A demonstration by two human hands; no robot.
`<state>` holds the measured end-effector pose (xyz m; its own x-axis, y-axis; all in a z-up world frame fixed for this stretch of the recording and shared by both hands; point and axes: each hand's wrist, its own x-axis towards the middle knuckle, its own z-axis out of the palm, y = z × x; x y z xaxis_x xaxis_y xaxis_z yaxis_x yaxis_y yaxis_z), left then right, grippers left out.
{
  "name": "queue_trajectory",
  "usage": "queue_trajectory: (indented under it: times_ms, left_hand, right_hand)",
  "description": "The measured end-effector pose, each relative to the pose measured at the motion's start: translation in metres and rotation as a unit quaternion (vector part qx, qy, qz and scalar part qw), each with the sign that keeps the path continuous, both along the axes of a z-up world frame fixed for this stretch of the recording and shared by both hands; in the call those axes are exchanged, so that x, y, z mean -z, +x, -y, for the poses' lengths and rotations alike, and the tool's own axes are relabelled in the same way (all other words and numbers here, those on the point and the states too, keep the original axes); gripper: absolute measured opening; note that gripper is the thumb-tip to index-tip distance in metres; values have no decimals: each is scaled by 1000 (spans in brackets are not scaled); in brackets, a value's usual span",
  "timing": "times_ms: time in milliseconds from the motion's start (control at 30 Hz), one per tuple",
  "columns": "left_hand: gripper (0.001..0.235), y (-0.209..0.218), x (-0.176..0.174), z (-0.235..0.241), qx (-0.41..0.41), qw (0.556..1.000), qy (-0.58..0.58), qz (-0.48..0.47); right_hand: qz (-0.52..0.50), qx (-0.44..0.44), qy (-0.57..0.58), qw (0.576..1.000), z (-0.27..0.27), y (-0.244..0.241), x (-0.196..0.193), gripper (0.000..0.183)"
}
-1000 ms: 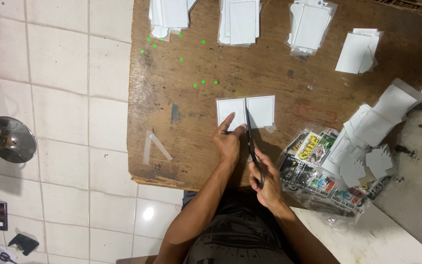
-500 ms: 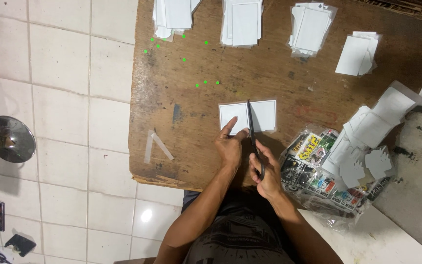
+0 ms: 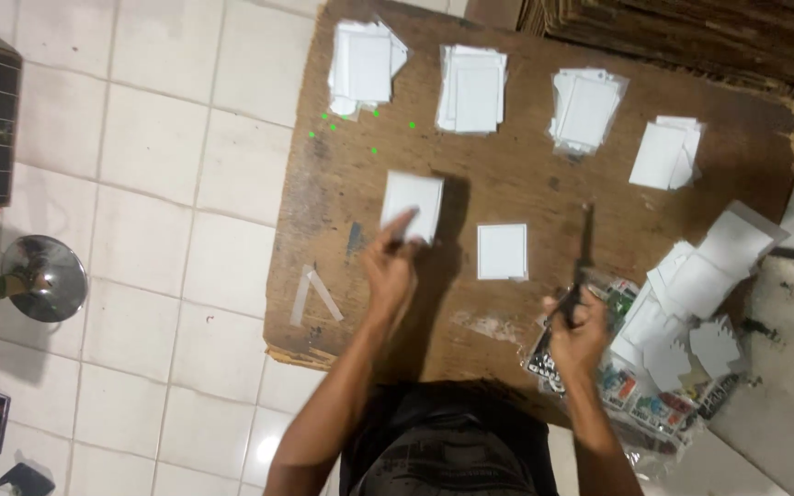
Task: Cutting small white paper labels with scissors and organizing them on a wooden table
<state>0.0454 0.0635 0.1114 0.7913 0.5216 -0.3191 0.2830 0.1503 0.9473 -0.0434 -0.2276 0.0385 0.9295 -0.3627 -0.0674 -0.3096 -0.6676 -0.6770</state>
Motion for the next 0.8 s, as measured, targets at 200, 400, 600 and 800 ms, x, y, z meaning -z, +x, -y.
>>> queue_trajectory:
  times_ms: [200, 400, 600, 800]
  left_hand:
    - [67, 115, 44, -87, -23, 969, 228, 94]
    - [88, 183, 95, -115, -23, 985, 154, 74]
    - [89, 176, 90, -117, -35, 887, 459, -31]
    - [125, 196, 102, -117, 50, 903, 420, -76]
  right_hand:
    - [-154, -101, -221, 958, 52, 8, 17, 60]
    - [-103, -151, -121, 976, -55, 45, -36, 74]
    - [19, -147, -132, 980, -87, 45, 4, 85]
    - [-153, 14, 112, 982, -87, 64, -7, 92]
